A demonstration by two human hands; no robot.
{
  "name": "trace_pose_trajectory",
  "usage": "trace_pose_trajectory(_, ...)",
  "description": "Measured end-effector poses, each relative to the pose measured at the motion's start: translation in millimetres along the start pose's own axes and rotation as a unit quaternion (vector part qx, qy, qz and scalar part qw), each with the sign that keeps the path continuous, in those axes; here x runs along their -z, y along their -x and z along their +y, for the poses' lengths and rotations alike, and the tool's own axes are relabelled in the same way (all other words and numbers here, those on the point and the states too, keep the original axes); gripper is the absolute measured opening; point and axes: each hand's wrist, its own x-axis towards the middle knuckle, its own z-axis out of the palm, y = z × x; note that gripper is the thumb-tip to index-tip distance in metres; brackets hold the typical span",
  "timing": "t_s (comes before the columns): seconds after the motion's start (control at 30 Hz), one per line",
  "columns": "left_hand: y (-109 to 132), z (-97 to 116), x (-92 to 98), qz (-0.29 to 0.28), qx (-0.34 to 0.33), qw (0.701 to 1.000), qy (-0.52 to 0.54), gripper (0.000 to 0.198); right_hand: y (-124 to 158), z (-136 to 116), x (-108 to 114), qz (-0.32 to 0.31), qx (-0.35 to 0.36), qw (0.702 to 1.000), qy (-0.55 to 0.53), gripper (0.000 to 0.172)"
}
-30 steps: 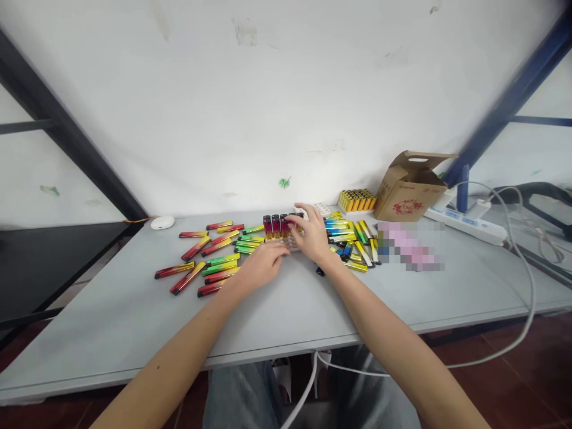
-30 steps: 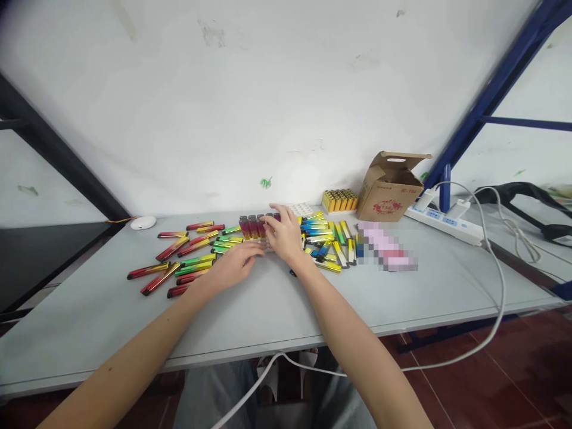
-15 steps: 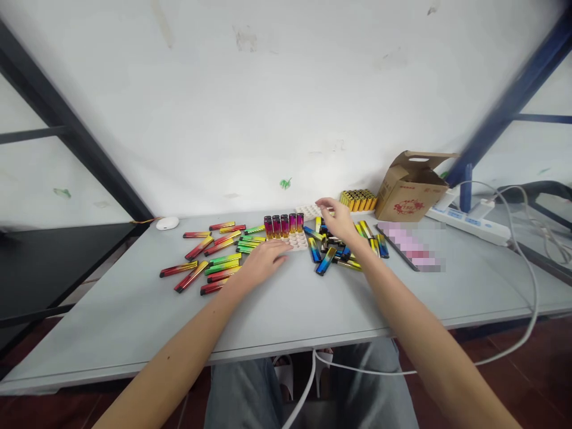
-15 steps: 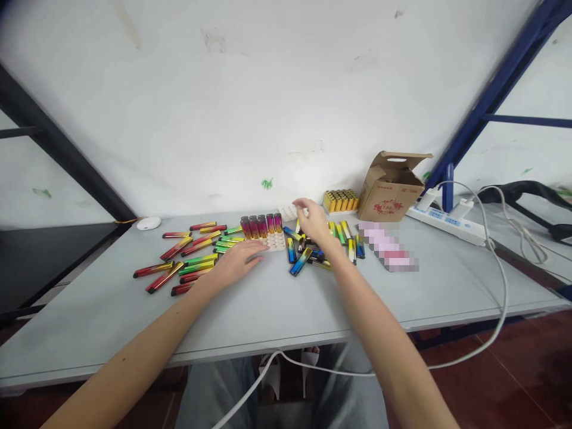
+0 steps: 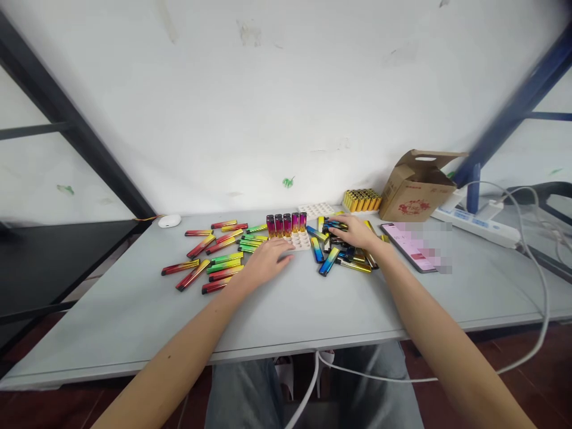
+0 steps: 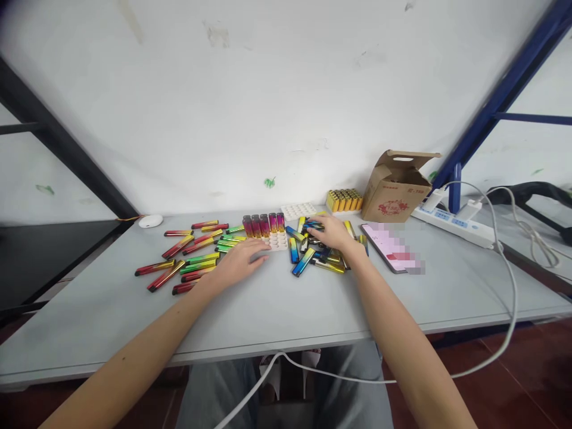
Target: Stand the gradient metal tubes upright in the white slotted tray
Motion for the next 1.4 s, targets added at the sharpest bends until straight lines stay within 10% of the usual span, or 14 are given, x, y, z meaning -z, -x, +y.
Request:
trace_pose_trajectory(0.87, 0.3, 3.0, 2.3, 0.005, -0.024, 1.0, 0.014, 0.022, 7.4, 29.5, 7.7, 0.077, -0.13, 0.988, -0.012, 0.04)
trace_pose_trajectory(1.4, 0.7, 5.8, 3.8, 0.0, -0.031, 1.0, 0.005, 0.021, 15.1, 41.3, 26.8, -0.017, -0.072, 0.995, -0.069, 0.039)
